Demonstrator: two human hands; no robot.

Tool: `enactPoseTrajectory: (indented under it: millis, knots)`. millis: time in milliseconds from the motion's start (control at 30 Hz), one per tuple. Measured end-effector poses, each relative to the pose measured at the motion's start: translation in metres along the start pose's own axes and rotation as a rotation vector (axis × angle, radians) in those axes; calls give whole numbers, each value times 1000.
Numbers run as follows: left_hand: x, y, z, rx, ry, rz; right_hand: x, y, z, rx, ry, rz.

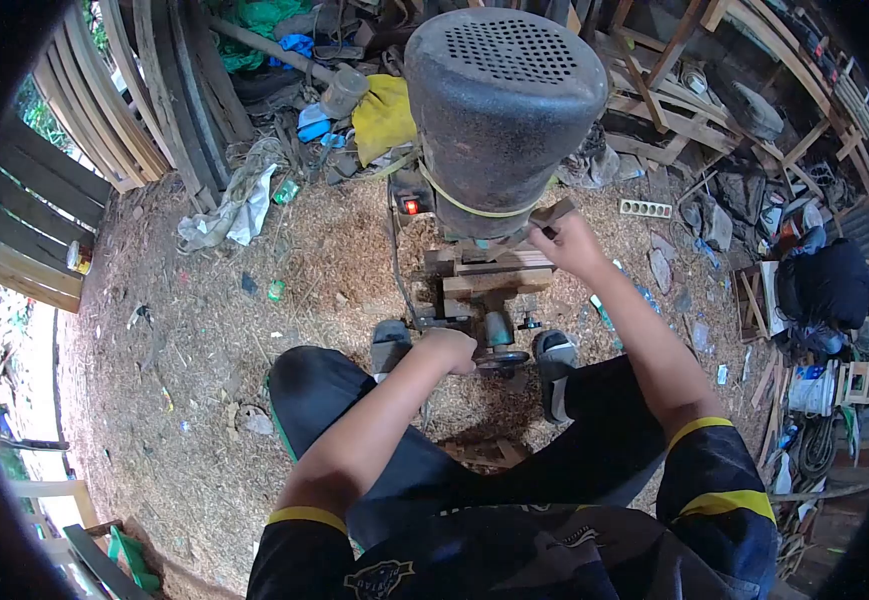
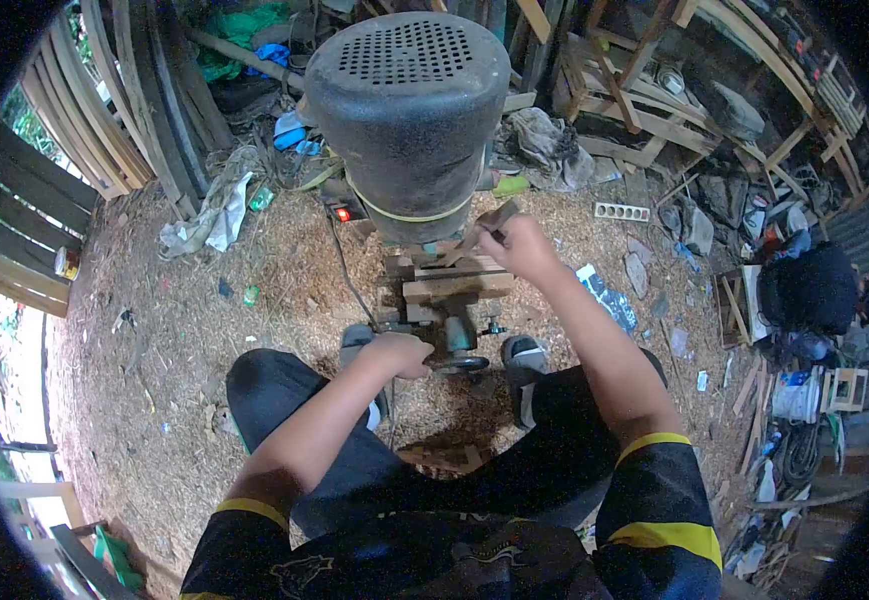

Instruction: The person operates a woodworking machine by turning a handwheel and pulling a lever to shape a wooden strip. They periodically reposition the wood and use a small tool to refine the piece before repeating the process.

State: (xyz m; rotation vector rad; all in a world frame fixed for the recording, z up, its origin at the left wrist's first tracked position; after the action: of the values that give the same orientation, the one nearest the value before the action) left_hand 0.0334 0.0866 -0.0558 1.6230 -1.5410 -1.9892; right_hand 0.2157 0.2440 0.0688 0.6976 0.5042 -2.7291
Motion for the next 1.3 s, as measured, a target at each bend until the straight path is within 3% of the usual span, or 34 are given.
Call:
enactPoseTrajectory:
  millis: [100,133,233,400,633,667,767,900,1033,1067,1167,1200,1300]
  knots:
    - [2,-4,1,-1,10,-20,0,4,7,135,128,-5]
    - [1,-4,0,3,10,-4,10,8,1,148,-5,-27]
    - [1,-5,-7,23,-13,16,14,10,29,-110,-10,-87]
    - [-5,1,-4,3,2,-20,-1,-3,12,66,-6,-58]
    - [4,-9,-6,7,-36,-38,-8,-1,23,100,180,-6]
    - [5,-11,-6,5,-38,-58,-6,-4,-1,93,20,-40]
    - [-2,-7,-11,19,-26,-51,9,3,-10,101,-31,-9]
    - [3,-11,-16,9,-54,-18,6,2,32,133,291,111]
    - [1,-11,-17,5,-29,-45,-6,-1,46,-51,86,-4]
    - [2,-11,-20,17,-24,-42,7,2,20,-1,103,46]
    - [-8,-6,-28,44,-49,-33,18,9,35,-135,261,106]
    - [-2,-11,-26,37,-68,-27,11,6,41,25,355,130]
    - [9,-21,-17,2,-78,-21,-5,1,64,-102,38,21]
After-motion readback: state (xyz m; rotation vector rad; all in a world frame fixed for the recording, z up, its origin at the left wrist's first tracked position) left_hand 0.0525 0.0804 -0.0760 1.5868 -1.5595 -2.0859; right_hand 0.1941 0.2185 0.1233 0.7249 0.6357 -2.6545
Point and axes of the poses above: each hand's wrist, its own y-axis away from the middle knuckle, its own x-axis out of the palm, z = x × y, the point moved 8 cm from there along -y, towards the middle knuckle, and after that the axes turned 14 degrees about -y, right-handed, at the moved point
